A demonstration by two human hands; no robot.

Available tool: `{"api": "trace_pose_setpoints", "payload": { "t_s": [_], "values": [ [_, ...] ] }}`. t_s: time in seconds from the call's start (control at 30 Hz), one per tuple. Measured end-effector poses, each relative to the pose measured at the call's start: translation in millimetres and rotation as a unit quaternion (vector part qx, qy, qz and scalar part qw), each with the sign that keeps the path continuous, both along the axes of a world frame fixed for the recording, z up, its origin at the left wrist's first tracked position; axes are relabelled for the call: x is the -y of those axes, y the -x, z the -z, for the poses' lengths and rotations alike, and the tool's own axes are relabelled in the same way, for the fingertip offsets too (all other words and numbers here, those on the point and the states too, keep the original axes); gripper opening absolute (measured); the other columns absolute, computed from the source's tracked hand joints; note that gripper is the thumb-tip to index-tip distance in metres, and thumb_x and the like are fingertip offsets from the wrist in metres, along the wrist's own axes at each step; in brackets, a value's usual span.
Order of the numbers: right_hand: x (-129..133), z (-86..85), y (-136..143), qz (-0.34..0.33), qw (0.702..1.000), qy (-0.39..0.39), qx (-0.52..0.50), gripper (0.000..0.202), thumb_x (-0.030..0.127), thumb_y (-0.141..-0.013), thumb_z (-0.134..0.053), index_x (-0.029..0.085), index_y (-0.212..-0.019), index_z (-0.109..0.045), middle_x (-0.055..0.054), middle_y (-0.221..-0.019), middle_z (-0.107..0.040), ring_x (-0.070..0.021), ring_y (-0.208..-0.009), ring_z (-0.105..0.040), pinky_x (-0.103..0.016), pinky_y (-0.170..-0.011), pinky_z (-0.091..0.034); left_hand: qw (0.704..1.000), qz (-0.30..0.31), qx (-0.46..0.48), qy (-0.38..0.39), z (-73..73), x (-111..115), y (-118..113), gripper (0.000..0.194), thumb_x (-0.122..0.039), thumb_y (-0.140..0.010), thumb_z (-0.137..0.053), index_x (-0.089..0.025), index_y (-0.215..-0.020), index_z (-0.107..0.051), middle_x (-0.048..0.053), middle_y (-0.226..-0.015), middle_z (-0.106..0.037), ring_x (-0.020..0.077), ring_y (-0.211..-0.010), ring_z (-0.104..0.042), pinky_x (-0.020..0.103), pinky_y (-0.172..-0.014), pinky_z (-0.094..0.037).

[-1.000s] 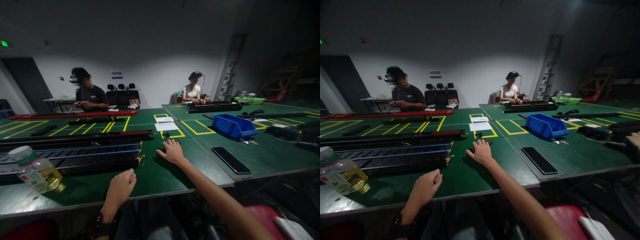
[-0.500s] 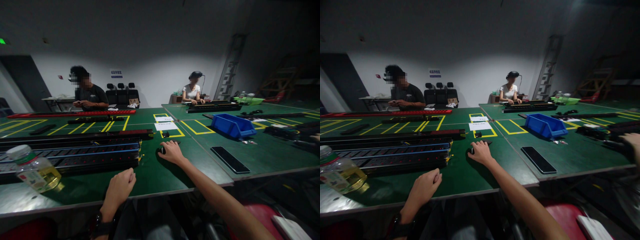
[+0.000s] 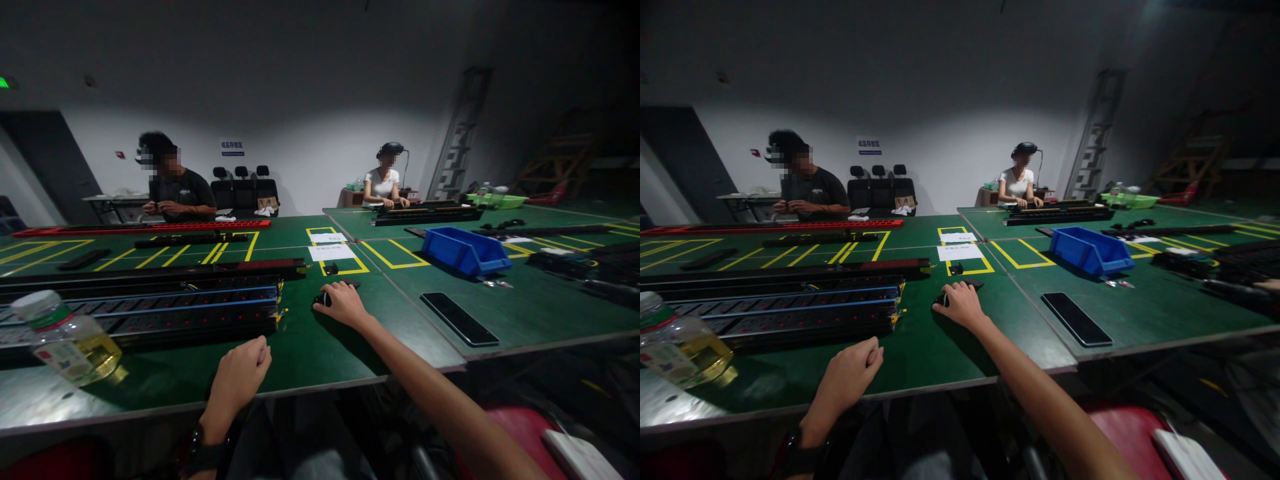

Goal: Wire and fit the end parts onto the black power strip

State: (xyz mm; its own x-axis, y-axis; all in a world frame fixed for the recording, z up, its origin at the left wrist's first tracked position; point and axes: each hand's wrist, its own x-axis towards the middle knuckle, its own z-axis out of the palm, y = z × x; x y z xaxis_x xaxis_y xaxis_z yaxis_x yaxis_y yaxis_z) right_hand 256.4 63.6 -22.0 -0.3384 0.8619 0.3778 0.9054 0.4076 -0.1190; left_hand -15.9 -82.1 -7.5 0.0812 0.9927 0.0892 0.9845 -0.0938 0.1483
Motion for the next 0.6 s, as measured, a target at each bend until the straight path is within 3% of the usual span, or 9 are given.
{"api": "trace_pose_setpoints", "payload": {
  "t_s": [0.17, 0.33, 0.6],
  "values": [
    [-0.7, 0.6, -0.5, 0.007, 1.000, -0.007, 0.018, 0.051, 0.066, -0.091, -0.067, 0.022, -0.118, -0.073, -0.012, -0.110, -0.074, -0.0325, -0.108, -0.060, -0.041, -0.088, -0.040, 1.000, 0.000, -0.001, 0.010, -3.2, 1.3, -1.5, 0.028, -0.026, -0.104, -0.043, -0.023, -0.077, -0.043, 0.000, -0.077, -0.063, 0.0164, -0.070, -0.058, 0.031, -0.065, -0.023],
    [0.1, -1.9, -3.6, 0.026, 0.999, -0.003, 0.028, 0.070, 0.079, -0.085, -0.063, 0.023, -0.127, -0.071, -0.014, -0.115, -0.071, -0.0341, -0.110, -0.057, -0.042, -0.090, -0.039, 1.000, 0.003, 0.000, 0.002, -1.2, 1.2, -1.5, 0.028, -0.027, -0.104, -0.043, -0.023, -0.077, -0.042, 0.000, -0.077, -0.062, 0.0165, -0.070, -0.058, 0.031, -0.065, -0.023],
    [4.6, -7.0, -3.0, 0.027, 0.999, -0.007, 0.021, 0.056, 0.062, -0.088, -0.064, 0.021, -0.125, -0.070, -0.014, -0.112, -0.073, -0.0338, -0.108, -0.058, -0.042, -0.092, -0.037, 1.000, 0.005, -0.002, -0.002, -0.1, 0.6, 0.1, 0.028, -0.027, -0.104, -0.042, -0.023, -0.076, -0.043, 0.000, -0.076, -0.062, 0.0158, -0.068, -0.057, 0.032, -0.064, -0.023]
  ]
}}
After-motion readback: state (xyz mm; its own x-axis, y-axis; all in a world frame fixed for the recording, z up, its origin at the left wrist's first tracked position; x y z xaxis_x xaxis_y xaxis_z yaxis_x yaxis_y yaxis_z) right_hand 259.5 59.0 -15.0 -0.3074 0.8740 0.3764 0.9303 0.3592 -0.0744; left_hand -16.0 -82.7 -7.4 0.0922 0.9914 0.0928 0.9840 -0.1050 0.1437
